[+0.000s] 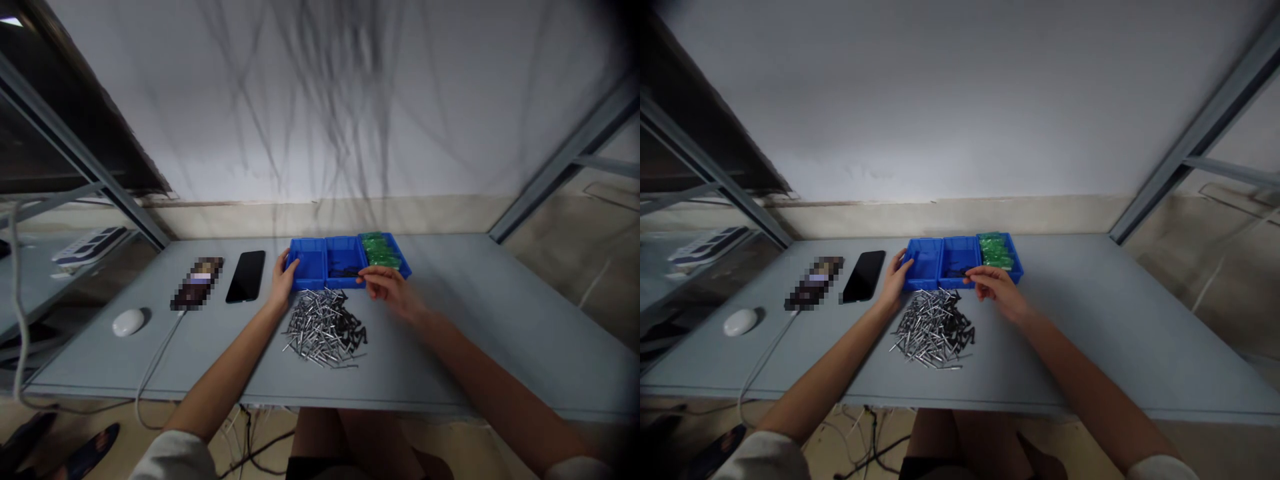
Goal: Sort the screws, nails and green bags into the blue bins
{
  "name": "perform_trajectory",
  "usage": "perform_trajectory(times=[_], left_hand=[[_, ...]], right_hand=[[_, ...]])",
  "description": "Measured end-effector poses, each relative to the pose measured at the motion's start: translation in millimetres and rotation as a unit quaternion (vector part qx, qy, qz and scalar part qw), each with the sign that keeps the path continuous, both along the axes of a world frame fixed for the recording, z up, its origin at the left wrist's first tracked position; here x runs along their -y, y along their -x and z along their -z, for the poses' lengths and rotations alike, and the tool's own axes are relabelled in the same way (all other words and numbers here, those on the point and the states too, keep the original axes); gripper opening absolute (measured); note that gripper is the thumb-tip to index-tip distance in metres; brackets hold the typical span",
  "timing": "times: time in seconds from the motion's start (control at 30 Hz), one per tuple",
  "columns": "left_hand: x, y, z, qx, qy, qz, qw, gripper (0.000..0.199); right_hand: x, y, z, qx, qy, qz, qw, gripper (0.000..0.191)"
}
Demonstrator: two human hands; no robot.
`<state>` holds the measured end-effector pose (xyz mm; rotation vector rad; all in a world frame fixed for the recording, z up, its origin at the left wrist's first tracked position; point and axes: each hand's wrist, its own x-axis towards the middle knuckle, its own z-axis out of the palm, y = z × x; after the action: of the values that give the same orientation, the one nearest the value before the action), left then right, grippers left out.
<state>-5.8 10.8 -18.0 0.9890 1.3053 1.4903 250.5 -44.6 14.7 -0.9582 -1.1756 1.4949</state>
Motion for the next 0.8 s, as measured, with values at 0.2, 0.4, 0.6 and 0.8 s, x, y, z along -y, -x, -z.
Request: perform_trajectory(times=[0.2,0.4,0.6,0.8], left_hand=[[0.3,-0.6,-2.2,-0.006,0.004,-0.008,1.0,0.045],[1.7,-1.0,-4.3,-0.005,0.001,-0.005,1.0,0.043],[1.8,-1.4,-3.3,-0.002,0.007,-0.005,1.0,0.045],[0.7,-0.9,-2.2,-0.004,0.008,-0.004,1.0,0.046]], right_hand=[[-0.6,0.2,1.2,-0.01,0.008,0.017,1.0,0.017],[-1.3,1.3,4.6,0.036,-0.003,0.043,0.998,0.019],[0.7,3.7,2.3,0.075,-0.003,0.033,0.997,0.023],[-1.0,3.2,2.0,0.121,-0.017,0.025,0.992,0.03]])
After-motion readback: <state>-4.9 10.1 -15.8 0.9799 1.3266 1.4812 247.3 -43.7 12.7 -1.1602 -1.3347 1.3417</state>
